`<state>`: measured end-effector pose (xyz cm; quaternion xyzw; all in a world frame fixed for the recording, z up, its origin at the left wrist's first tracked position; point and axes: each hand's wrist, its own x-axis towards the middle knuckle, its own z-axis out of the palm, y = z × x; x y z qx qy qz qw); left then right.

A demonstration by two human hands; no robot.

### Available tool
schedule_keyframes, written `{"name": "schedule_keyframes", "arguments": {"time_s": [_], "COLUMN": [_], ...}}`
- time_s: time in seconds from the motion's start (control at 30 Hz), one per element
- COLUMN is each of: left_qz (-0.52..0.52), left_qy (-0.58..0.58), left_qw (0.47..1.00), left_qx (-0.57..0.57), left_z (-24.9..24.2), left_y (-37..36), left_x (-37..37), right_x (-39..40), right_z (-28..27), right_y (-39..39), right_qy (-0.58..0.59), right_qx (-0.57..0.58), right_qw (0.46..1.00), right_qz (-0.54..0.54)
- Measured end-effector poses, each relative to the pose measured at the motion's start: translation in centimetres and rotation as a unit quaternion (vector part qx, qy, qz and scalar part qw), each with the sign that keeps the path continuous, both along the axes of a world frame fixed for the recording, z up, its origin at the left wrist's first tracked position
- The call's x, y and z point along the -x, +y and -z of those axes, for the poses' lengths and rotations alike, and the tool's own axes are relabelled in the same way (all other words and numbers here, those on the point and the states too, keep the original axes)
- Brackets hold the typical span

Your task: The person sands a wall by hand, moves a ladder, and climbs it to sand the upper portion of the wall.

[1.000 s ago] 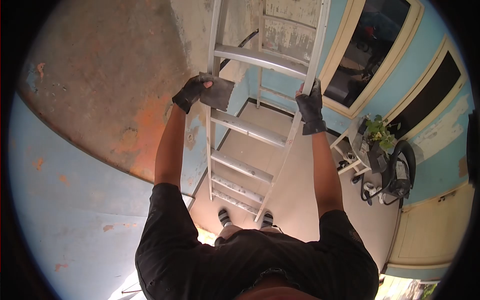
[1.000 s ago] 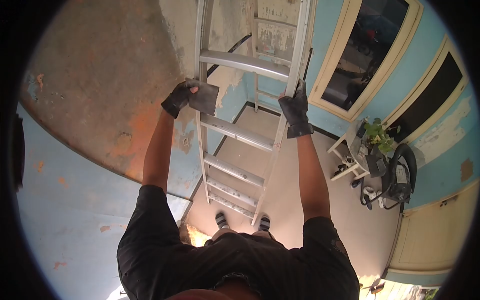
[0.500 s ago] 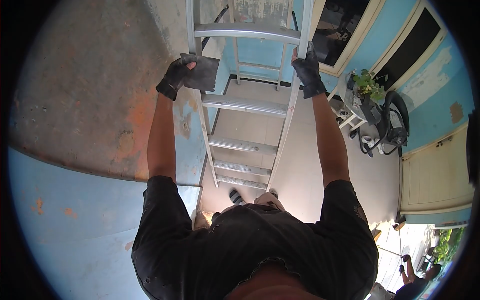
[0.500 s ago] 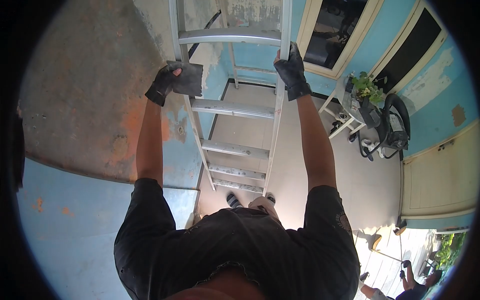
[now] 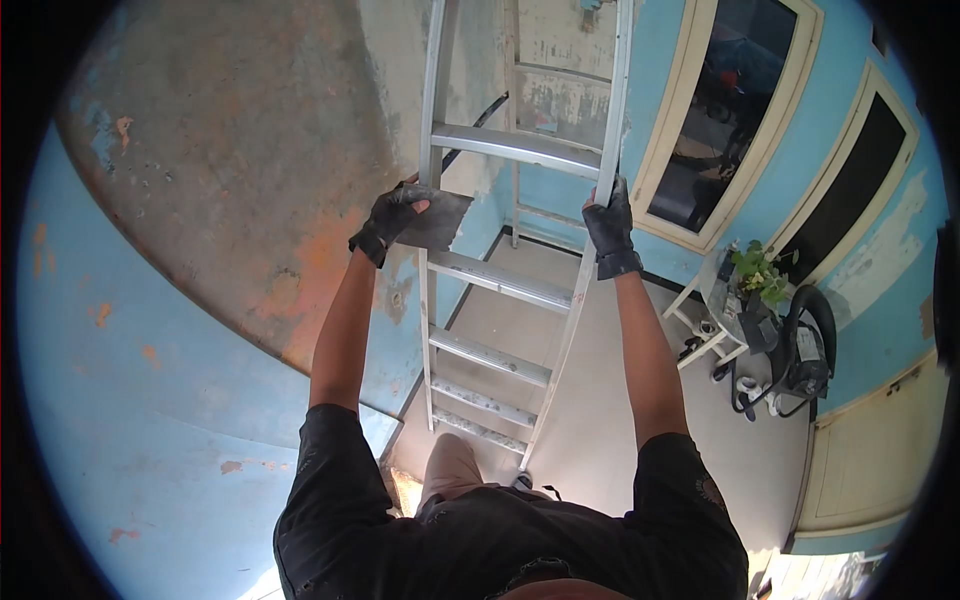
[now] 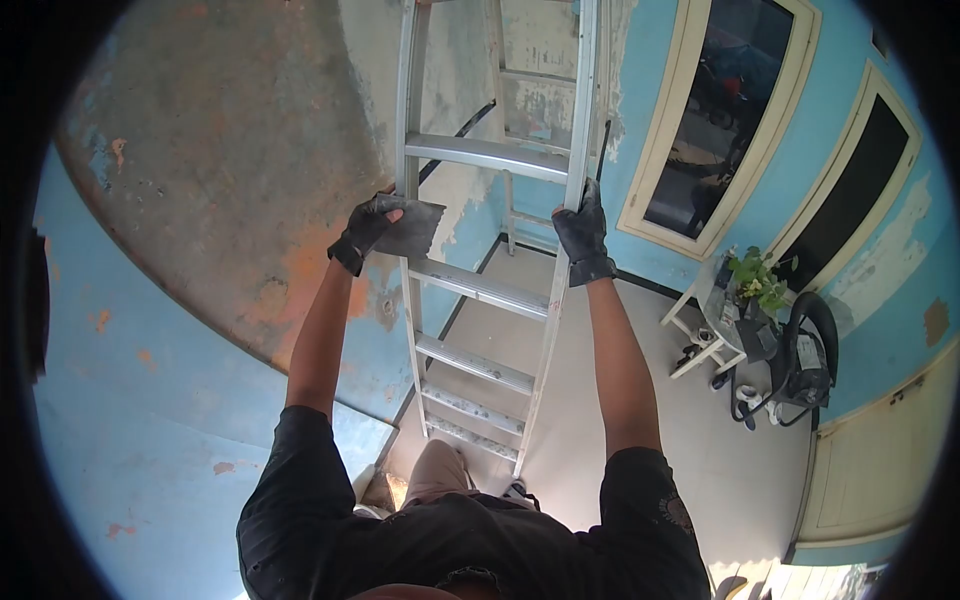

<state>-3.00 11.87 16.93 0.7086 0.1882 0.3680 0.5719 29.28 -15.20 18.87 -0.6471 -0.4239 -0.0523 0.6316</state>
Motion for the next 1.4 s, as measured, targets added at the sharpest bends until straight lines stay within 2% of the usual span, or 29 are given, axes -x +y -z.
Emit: {"name": "schedule_keyframes", "arguments": {"time_s": [0.03, 0.1, 0.3, 0.37, 0.4, 0.47, 0.53, 0.7, 0.77, 0.8, 0.87, 0.97, 1.0, 1.03, 1.1, 1.13, 1.2, 1.23, 1.3, 1.33, 1.4], "left_qz": [-0.008, -0.025, -0.06, -0.027, -0.028, 0.028, 0.041, 0.14, 0.117, 0.121, 0.243, 0.238, 0.219, 0.229, 0.21, 0.221, 0.204, 0.215, 0.285, 0.284, 0.258], "left_qy": [-0.003, -0.026, 0.002, -0.023, -0.021, -0.05, -0.059, -0.083, -0.064, -0.063, -0.014, 0.03, 0.094, 0.096, 0.021, 0.023, 0.161, 0.162, 0.015, 0.063, 0.064], "left_qw": [1.0, 0.993, 0.99, 0.999, 0.999, 0.996, 0.996, 0.984, 0.991, 0.99, 0.97, 0.969, 0.967, 0.965, 0.967, 0.966, 0.96, 0.958, 0.951, 0.948, 0.961], "left_qx": [-0.007, -0.109, -0.123, -0.026, -0.026, 0.061, 0.058, 0.075, -0.022, -0.017, -0.015, -0.064, -0.091, -0.085, -0.141, -0.133, -0.103, -0.098, -0.119, -0.127, -0.073], "left_z": [-0.1, -0.3, -3.4, -5.0, -5.5, -7.4, -8.7, -14.3, -16.6, -18.1, -21.4, -22.4, -22.2, -21.8, -22.0, -22.3, -22.9, -23.0, -23.2, -23.0, -22.1], "left_y": [-0.8, -2.3, -5.0, -4.9, -4.8, -3.0, -1.2, 3.5, 6.6, 7.0, 7.5, 9.5, 11.8, 11.8, 10.1, 10.4, 11.5, 11.3, 10.2, 10.5, 10.3], "left_x": [0.3, 1.1, 4.2, 4.9, 5.0, 4.9, 4.2, 1.1, -0.4, -1.0, -2.4, -4.4, -4.4, -4.9, -5.8, -5.9, -6.0, -6.6, -8.6, -8.7, -8.7], "right_x": [-0.4, -0.6, -0.4, -0.4, -0.4, -0.5, -0.2, -1.2, -1.1, -1.0, -1.2, -2.0, -2.3, -2.5, -2.3, -1.8, -0.8, -0.3, 0.7, 1.2, 1.7], "right_z": [0.2, 0.8, 0.3, 0.1, 0.2, 0.2, 0.3, 1.5, 1.4, 1.4, 2.3, 3.5, 4.0, 5.4, 6.6, 6.7, 6.2, 5.1, 3.0, 2.5, 1.7], "right_y": [0.3, 0.5, -0.1, -0.1, -0.2, 0.1, -0.2, 0.1, 0.1, 0.0, 0.4, 0.2, 0.2, -0.6, -0.8, -1.0, -1.3, -1.3, -1.2, -1.3, -0.7], "right_qy": [-0.003, 0.021, 0.04, 0.051, 0.046, 0.042, 0.009, 0.018, 0.006, 0.014, 0.035, 0.024, 0.023, 0.016, 0.014, 0.033, -0.005, -0.002, 0.037, 0.039, 0.04], "right_qx": [-0.007, -0.024, -0.01, 0.005, 0.002, -0.004, -0.039, -0.018, -0.001, -0.005, -0.031, 0.001, 0.009, 0.038, 0.07, 0.056, 0.036, 0.042, 0.065, 0.067, 0.032], "right_qw": [1.0, 0.999, 0.997, 0.997, 0.997, 0.998, 0.998, 0.998, 0.999, 0.999, 0.997, 0.999, 0.999, 0.999, 0.997, 0.997, 0.996, 0.995, 0.995, 0.994, 0.996], "right_qz": [-0.008, -0.036, -0.061, -0.058, -0.059, -0.054, -0.046, -0.06, -0.043, -0.042, -0.058, -0.033, -0.023, -0.001, 0.029, 0.043, 0.081, 0.091, 0.066, 0.077, 0.07]}}
